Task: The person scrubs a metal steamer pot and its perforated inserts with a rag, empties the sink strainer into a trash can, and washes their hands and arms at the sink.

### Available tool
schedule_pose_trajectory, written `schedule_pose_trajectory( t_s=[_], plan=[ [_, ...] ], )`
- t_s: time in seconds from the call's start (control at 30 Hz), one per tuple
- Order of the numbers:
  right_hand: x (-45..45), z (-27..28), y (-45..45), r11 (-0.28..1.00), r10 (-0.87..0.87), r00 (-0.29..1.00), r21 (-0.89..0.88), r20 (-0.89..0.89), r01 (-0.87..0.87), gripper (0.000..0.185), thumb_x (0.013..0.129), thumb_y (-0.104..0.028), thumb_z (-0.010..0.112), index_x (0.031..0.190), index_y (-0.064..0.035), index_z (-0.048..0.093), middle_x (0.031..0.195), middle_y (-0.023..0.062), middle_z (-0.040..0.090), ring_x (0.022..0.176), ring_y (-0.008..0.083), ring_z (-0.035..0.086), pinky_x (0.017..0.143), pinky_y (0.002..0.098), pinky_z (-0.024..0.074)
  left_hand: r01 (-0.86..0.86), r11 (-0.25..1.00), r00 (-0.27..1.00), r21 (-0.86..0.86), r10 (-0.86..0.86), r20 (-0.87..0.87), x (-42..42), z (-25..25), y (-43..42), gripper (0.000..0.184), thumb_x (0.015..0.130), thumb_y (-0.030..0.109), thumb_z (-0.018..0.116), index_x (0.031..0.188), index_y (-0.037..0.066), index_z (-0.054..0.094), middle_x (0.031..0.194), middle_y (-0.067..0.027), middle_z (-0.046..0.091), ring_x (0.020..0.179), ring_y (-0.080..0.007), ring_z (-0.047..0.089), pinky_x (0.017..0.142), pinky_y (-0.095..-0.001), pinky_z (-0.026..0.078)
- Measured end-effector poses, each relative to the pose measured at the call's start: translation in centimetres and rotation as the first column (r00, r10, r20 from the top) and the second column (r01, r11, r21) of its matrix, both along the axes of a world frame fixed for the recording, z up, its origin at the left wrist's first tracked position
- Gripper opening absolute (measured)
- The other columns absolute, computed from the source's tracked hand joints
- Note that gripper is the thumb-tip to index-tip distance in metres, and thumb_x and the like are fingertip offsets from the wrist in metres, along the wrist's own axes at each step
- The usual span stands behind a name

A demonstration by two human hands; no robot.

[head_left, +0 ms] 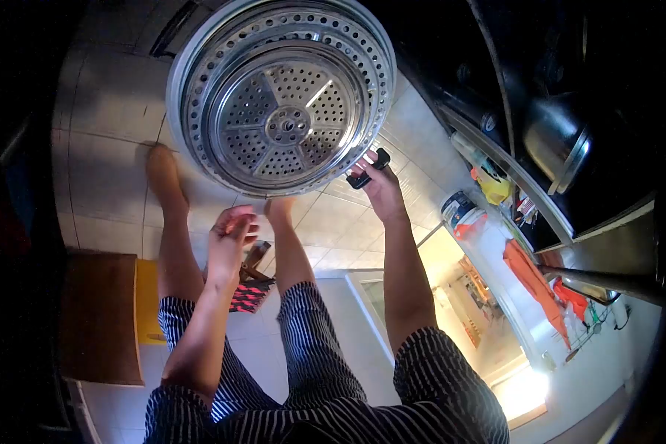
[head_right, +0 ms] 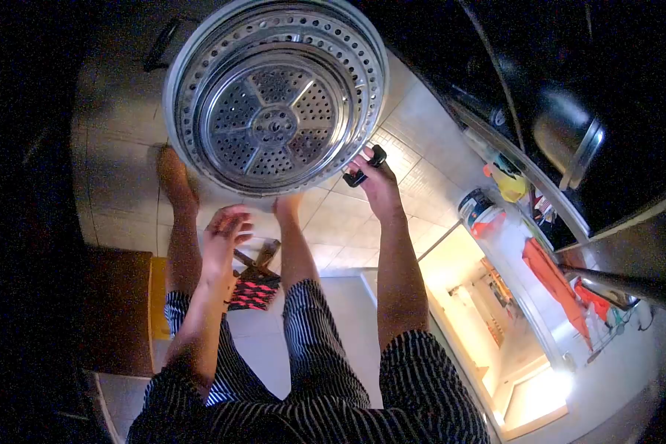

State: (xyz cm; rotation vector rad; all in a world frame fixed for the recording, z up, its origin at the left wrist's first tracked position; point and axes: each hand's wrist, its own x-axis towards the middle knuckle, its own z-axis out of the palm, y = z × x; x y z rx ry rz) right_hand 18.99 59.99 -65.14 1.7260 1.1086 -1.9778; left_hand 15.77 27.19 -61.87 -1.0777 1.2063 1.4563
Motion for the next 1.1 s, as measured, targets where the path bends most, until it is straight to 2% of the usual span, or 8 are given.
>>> schedule_pose_trajectory(
  t_s=[0.2,0.3,0.5,0.57,0.63,0.73,0.9,1.1],
  plan=[
    [1.2,-2.4,-1.0,0.990,0.052,0.985,-0.120,-0.162,-0.072,0.046,0.076,0.003,0.055,0.121,-0.0035,0.053,0.101,0.0030,0.061,0.091,0.0176,0.057,0.086,0.0327,0.0449,-0.308,0.935,0.951,-0.176,0.300,-0.075,-0.7,0.0,-0.2,0.035,0.090,0.008,0.052,0.125,0.010,0.049,0.115,-0.0073,0.055,0.103,-0.0192,0.056,0.091,-0.0348,0.045],
    [1.1,-0.8,-3.2,0.984,-0.134,0.980,-0.137,-0.146,0.114,0.032,0.068,0.009,0.050,0.090,-0.0146,0.051,0.082,-0.0018,0.047,0.080,0.0175,0.050,0.078,0.0369,0.0423,-0.280,0.934,0.959,-0.223,0.261,-0.114,-1.4,0.3,0.9,0.033,0.091,0.008,0.052,0.123,0.009,0.050,0.115,-0.0079,0.056,0.103,-0.0189,0.056,0.091,-0.0353,0.045],
    [6.5,3.7,-3.1,0.972,-0.217,0.967,-0.124,-0.129,0.202,0.033,0.071,0.007,0.048,0.098,-0.0119,0.051,0.084,-0.0018,0.044,0.081,0.0150,0.045,0.080,0.0338,0.0383,-0.337,0.933,0.940,-0.126,0.326,-0.102,-0.4,-0.1,0.6,0.028,0.092,0.008,0.052,0.119,0.007,0.054,0.112,-0.0056,0.057,0.102,-0.0174,0.055,0.092,-0.0353,0.044],
    [8.8,5.8,-2.0,0.962,-0.257,0.955,-0.130,-0.150,0.239,0.051,0.073,0.005,0.045,0.122,-0.0046,0.050,0.084,-0.0004,0.046,0.079,0.0162,0.046,0.086,0.0369,0.0413,-0.342,0.936,0.938,-0.088,0.333,-0.100,-0.2,0.0,0.9,0.027,0.092,0.008,0.051,0.118,0.007,0.054,0.111,-0.0050,0.058,0.102,-0.0172,0.055,0.091,-0.0348,0.044],
    [9.1,8.4,-1.6,0.942,-0.330,0.940,-0.089,-0.089,0.323,0.046,0.071,0.005,0.045,0.114,-0.0103,0.051,0.081,-0.0006,0.039,0.075,0.0165,0.040,0.081,0.0336,0.0381,-0.347,0.937,0.935,-0.045,0.342,-0.096,-0.4,0.2,1.4,0.026,0.092,0.008,0.051,0.118,0.007,0.055,0.110,-0.0045,0.058,0.102,-0.0170,0.055,0.091,-0.0343,0.044],
    [10.9,9.3,0.0,0.909,-0.399,0.879,-0.238,-0.261,0.342,0.048,0.070,0.005,0.044,0.117,-0.0045,0.050,0.082,0.0011,0.044,0.081,0.0178,0.046,0.096,0.0411,0.0397,-0.305,0.952,0.951,-0.023,0.303,-0.067,-0.8,0.5,2.3,0.025,0.092,0.008,0.050,0.116,0.006,0.056,0.111,-0.0050,0.058,0.101,-0.0174,0.056,0.091,-0.0330,0.045],
    [9.2,9.1,-0.6,0.854,-0.519,0.824,-0.112,-0.226,0.508,0.057,0.071,0.003,0.045,0.127,-0.0010,0.044,0.125,0.0156,0.050,0.124,0.0313,0.044,0.114,0.0527,0.0228,-0.260,0.965,0.962,0.003,0.260,-0.079,-0.7,-0.3,2.5,0.029,0.093,0.017,0.052,0.119,0.005,0.054,0.114,-0.0064,0.058,0.104,-0.0192,0.056,0.093,-0.0344,0.044],
    [7.0,8.7,-2.1,0.813,-0.581,0.775,-0.136,-0.250,0.566,0.038,0.073,0.002,0.047,0.111,0.0000,0.052,0.104,0.0080,0.053,0.099,0.0199,0.052,0.115,0.0472,0.0227,-0.221,0.973,0.970,0.063,0.226,-0.092,-0.2,-0.7,3.0,0.034,0.093,0.024,0.056,0.121,0.005,0.054,0.114,-0.0067,0.059,0.105,-0.0191,0.056,0.093,-0.0340,0.043]
  ],
)
